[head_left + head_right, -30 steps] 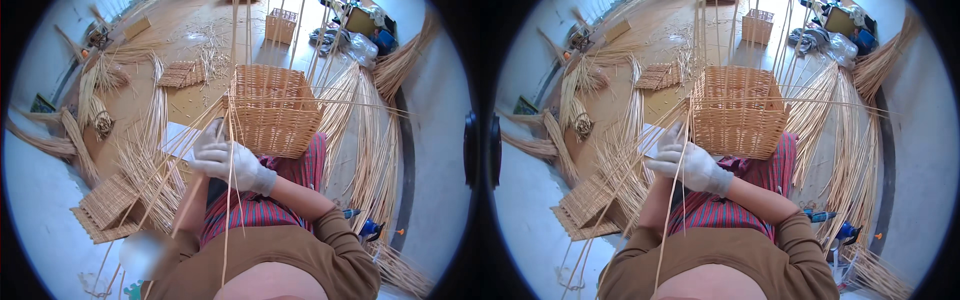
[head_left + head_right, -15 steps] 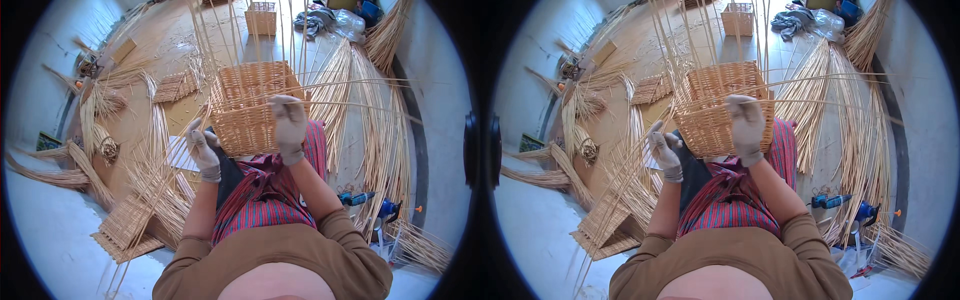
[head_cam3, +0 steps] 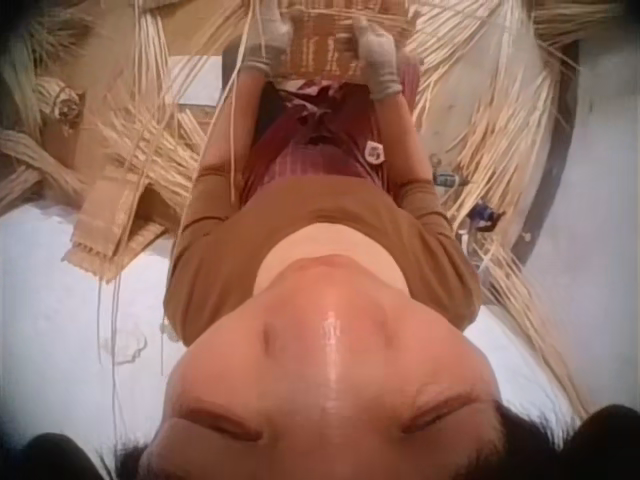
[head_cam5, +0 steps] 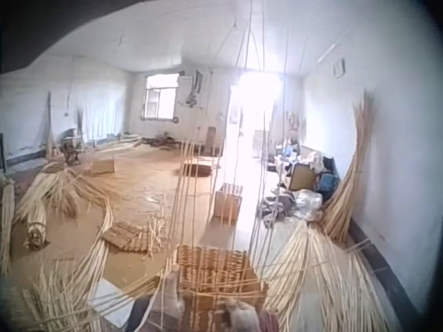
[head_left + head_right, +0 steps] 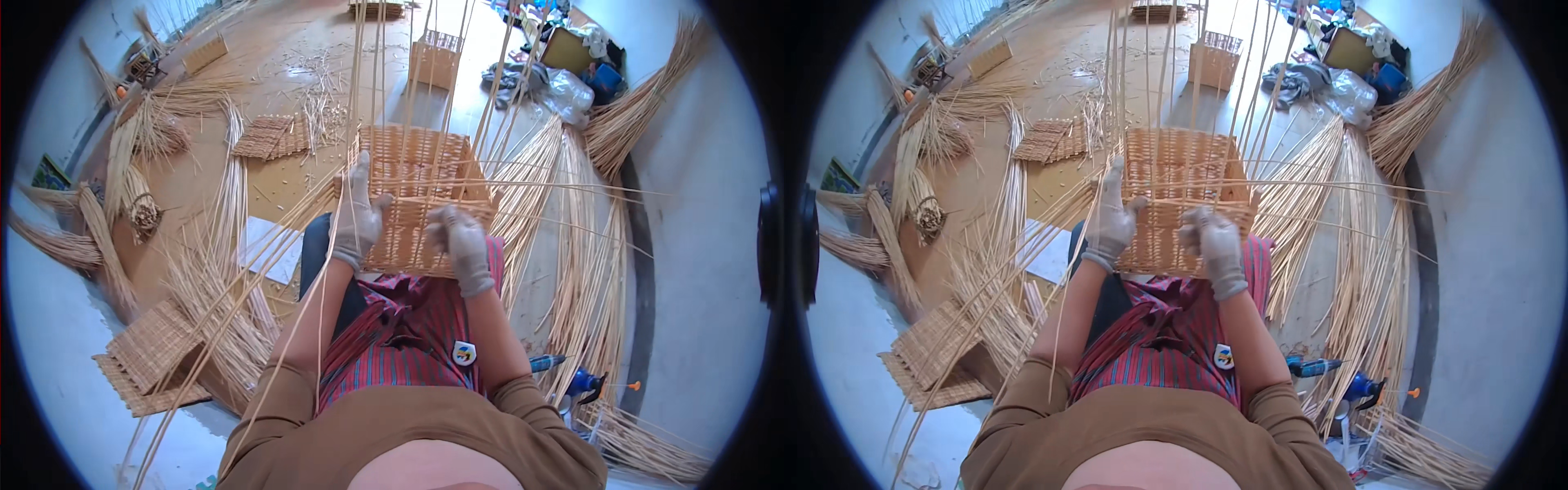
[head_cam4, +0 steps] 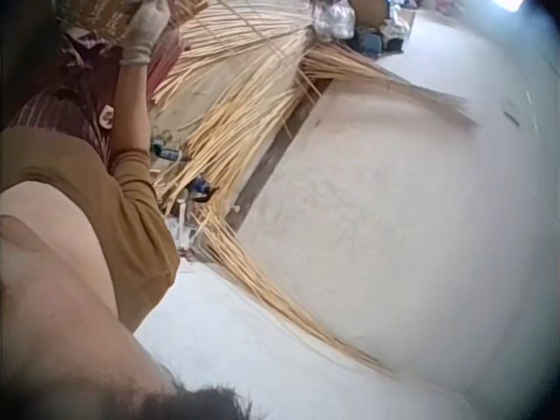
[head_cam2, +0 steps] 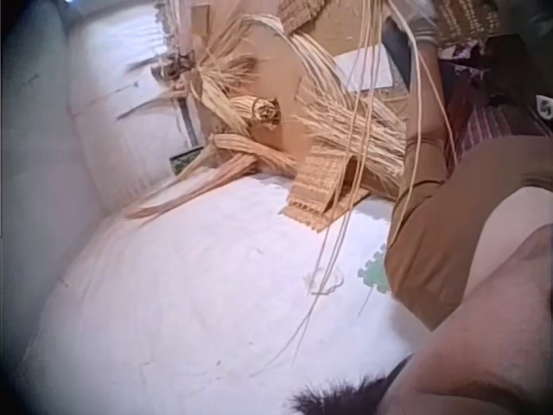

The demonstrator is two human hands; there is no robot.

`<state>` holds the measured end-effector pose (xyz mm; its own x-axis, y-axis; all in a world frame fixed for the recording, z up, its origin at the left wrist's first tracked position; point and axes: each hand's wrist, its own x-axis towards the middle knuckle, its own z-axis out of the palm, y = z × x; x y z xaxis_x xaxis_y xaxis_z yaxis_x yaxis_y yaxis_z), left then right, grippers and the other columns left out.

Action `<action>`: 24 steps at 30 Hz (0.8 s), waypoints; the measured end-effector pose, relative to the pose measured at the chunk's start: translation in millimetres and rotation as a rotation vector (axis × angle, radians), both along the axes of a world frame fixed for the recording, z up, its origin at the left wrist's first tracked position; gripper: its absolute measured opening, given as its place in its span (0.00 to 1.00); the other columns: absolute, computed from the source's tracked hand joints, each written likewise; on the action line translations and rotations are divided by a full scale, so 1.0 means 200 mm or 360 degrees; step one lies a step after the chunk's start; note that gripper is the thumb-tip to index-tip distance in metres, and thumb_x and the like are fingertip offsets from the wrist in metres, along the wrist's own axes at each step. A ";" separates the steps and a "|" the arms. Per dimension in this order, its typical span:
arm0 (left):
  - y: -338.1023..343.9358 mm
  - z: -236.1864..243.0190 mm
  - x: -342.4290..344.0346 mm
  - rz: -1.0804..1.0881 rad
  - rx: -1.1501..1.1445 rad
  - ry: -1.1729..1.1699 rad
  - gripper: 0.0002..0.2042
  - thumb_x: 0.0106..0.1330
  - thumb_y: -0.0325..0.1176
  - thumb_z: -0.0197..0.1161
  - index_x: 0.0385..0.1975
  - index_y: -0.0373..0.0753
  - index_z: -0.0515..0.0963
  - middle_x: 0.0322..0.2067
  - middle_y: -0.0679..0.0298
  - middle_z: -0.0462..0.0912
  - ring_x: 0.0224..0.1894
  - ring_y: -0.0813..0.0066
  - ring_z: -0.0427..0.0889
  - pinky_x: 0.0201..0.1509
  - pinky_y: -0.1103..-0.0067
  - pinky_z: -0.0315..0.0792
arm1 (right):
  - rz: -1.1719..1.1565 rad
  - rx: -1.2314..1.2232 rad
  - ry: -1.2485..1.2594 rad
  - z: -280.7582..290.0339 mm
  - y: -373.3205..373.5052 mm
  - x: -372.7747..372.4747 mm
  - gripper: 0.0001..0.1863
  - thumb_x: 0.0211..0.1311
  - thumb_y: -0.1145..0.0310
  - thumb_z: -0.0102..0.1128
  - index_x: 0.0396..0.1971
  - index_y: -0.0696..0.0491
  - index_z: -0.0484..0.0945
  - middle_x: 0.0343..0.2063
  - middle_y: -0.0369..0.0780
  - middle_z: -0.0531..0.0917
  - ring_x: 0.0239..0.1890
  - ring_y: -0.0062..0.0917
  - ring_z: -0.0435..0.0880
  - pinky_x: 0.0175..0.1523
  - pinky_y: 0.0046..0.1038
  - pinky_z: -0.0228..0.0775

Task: The recorder is weaving a wicker basket, using a tape measure to check dimensions and pliers to trim strands.

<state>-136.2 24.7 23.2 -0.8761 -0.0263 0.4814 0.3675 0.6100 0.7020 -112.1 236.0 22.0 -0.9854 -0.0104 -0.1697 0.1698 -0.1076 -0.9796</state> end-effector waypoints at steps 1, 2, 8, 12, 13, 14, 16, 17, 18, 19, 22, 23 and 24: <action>0.00 0.02 0.01 0.0021 -0.0093 -0.0012 0.39 0.65 0.33 0.66 0.72 0.35 0.51 0.71 0.47 0.58 0.73 0.52 0.58 0.75 0.68 0.54 | 0.0252 0.0044 -0.0301 0.09 -0.04 0.01 0.20 0.75 0.54 0.50 0.48 0.56 0.81 0.29 0.38 0.86 0.29 0.21 0.84 0.30 0.22 0.74; 0.01 0.02 0.02 0.0003 -0.0041 -0.0049 0.40 0.64 0.34 0.66 0.73 0.35 0.51 0.70 0.47 0.59 0.72 0.50 0.60 0.74 0.66 0.56 | 0.0227 0.0059 0.0045 0.02 -0.07 -0.04 0.20 0.76 0.55 0.49 0.50 0.56 0.79 0.33 0.39 0.85 0.33 0.22 0.85 0.34 0.23 0.75; 0.03 0.00 0.03 0.0069 -0.0046 -0.0101 0.44 0.63 0.33 0.68 0.74 0.34 0.46 0.69 0.42 0.60 0.68 0.47 0.65 0.71 0.65 0.60 | 0.0561 0.0428 0.1355 0.47 -0.28 -0.32 0.15 0.72 0.65 0.52 0.53 0.56 0.74 0.45 0.45 0.84 0.54 0.27 0.81 0.61 0.29 0.69; 0.05 0.05 0.07 0.0089 0.0073 -0.0208 0.48 0.63 0.35 0.68 0.75 0.36 0.39 0.70 0.41 0.56 0.72 0.46 0.59 0.70 0.64 0.60 | 0.0334 0.2388 0.2072 0.80 -0.47 -0.58 0.12 0.67 0.62 0.57 0.43 0.54 0.81 0.39 0.42 0.86 0.42 0.34 0.85 0.70 0.41 0.58; 0.06 0.06 0.07 0.0127 0.0070 -0.0323 0.48 0.63 0.36 0.68 0.75 0.36 0.38 0.71 0.41 0.56 0.71 0.47 0.61 0.69 0.65 0.61 | 0.0467 0.2895 0.1656 0.86 -0.51 -0.61 0.12 0.67 0.61 0.57 0.38 0.53 0.83 0.31 0.39 0.87 0.37 0.31 0.85 0.69 0.41 0.60; 0.07 0.08 0.08 0.0170 0.0073 -0.0432 0.48 0.64 0.37 0.68 0.75 0.37 0.38 0.71 0.42 0.56 0.71 0.48 0.62 0.69 0.66 0.62 | 0.0298 0.3089 0.1554 0.84 -0.53 -0.62 0.10 0.66 0.63 0.57 0.30 0.50 0.83 0.20 0.34 0.83 0.30 0.28 0.83 0.68 0.39 0.62; 0.08 0.04 0.06 0.0195 -0.0009 -0.0397 0.48 0.64 0.39 0.68 0.75 0.39 0.38 0.70 0.43 0.58 0.67 0.48 0.68 0.66 0.65 0.66 | 0.0111 0.2967 0.1797 0.73 -0.53 -0.64 0.07 0.64 0.64 0.58 0.30 0.49 0.83 0.20 0.34 0.83 0.30 0.27 0.83 0.66 0.39 0.63; 0.07 0.03 0.05 0.0243 -0.0130 -0.0422 0.48 0.64 0.44 0.66 0.76 0.44 0.39 0.71 0.48 0.59 0.55 0.45 0.76 0.53 0.62 0.71 | -0.0058 0.2817 0.2034 0.68 -0.53 -0.64 0.05 0.62 0.66 0.60 0.31 0.47 0.83 0.20 0.34 0.83 0.31 0.25 0.83 0.65 0.39 0.63; 0.04 0.00 0.05 0.0309 -0.0244 -0.0454 0.47 0.64 0.50 0.64 0.76 0.50 0.40 0.71 0.53 0.59 0.42 0.43 0.84 0.40 0.58 0.76 | -0.0014 0.2103 0.2459 0.65 -0.53 -0.57 0.04 0.57 0.69 0.62 0.33 0.45 0.83 0.22 0.33 0.83 0.31 0.27 0.84 0.59 0.39 0.68; 0.00 -0.09 0.01 0.0309 -0.0202 -0.0226 0.45 0.64 0.51 0.63 0.76 0.50 0.43 0.71 0.56 0.61 0.41 0.43 0.84 0.40 0.57 0.76 | 0.0017 0.1744 0.2343 0.60 -0.53 -0.45 0.05 0.58 0.69 0.63 0.34 0.45 0.83 0.24 0.33 0.84 0.32 0.28 0.84 0.55 0.36 0.71; -0.02 -0.10 -0.02 0.0148 -0.0161 -0.0572 0.41 0.64 0.53 0.62 0.74 0.52 0.50 0.69 0.60 0.65 0.37 0.46 0.84 0.35 0.58 0.77 | 0.0242 0.1373 0.1333 0.34 -0.34 -0.02 0.06 0.65 0.67 0.62 0.38 0.51 0.82 0.29 0.34 0.85 0.31 0.25 0.83 0.41 0.26 0.75; 0.00 -0.05 0.02 0.0213 -0.0241 -0.0284 0.41 0.65 0.53 0.61 0.74 0.52 0.50 0.68 0.61 0.66 0.35 0.46 0.84 0.34 0.58 0.77 | 0.0235 0.0771 0.0963 0.14 -0.27 0.01 0.07 0.68 0.66 0.60 0.39 0.52 0.81 0.29 0.34 0.84 0.30 0.22 0.81 0.36 0.25 0.73; 0.02 -0.03 0.03 0.0273 -0.0311 0.0005 0.40 0.65 0.54 0.60 0.75 0.52 0.50 0.67 0.61 0.68 0.34 0.47 0.84 0.32 0.59 0.77 | 0.0206 0.0189 0.0578 -0.04 -0.19 0.00 0.08 0.71 0.65 0.57 0.39 0.54 0.81 0.29 0.34 0.83 0.28 0.18 0.79 0.31 0.23 0.70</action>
<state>-130.7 27.7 18.1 -0.8654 -0.0807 0.4946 0.2489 0.7874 0.5640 -111.8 197.6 13.5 -0.9734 -0.1396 0.1817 -0.1848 0.0093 -0.9827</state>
